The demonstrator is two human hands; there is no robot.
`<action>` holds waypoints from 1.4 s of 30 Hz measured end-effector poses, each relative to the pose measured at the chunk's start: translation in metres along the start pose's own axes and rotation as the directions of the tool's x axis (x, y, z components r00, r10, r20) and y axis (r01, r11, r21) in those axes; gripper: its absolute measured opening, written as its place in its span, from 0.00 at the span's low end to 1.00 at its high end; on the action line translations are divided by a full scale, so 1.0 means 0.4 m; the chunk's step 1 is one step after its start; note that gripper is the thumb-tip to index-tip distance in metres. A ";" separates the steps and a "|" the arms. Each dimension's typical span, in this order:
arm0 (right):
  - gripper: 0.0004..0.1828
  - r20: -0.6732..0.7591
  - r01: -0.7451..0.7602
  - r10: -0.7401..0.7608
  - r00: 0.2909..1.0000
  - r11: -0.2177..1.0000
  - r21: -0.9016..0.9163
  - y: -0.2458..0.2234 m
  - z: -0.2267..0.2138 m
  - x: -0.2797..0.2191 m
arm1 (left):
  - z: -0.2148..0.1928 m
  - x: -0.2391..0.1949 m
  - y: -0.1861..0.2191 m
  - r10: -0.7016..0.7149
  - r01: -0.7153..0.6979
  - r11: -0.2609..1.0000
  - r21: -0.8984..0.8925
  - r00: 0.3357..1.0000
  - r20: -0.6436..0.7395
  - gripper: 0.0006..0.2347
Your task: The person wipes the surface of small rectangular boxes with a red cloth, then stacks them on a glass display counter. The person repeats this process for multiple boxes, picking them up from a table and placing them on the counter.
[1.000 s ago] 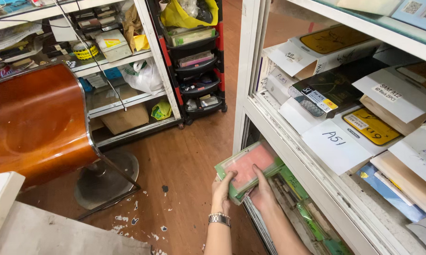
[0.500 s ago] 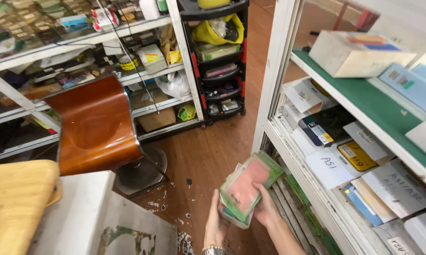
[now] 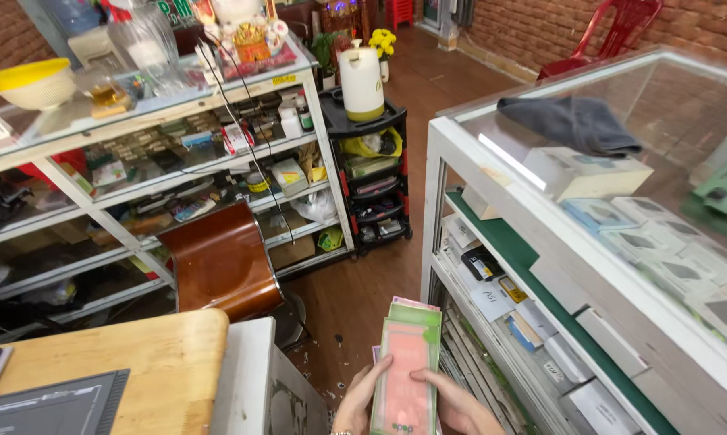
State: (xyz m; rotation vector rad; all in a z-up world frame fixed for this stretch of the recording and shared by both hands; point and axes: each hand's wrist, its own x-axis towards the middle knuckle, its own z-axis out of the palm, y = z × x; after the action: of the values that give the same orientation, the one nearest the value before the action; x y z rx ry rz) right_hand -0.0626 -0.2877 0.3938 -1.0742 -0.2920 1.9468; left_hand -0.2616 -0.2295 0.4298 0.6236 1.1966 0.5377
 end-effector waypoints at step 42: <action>0.29 0.066 -0.076 0.085 0.994 0.989 -0.131 0.733 0.556 -0.900 | -0.478 -1.192 -0.667 0.203 -0.234 0.961 -0.147 0.959 -0.199 0.26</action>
State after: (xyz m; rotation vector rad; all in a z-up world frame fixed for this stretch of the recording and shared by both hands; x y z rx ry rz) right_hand -0.3146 -0.7004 0.5698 -1.1151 -0.4239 2.0647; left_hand -0.5635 -0.7145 0.5217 0.5736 1.2441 0.8914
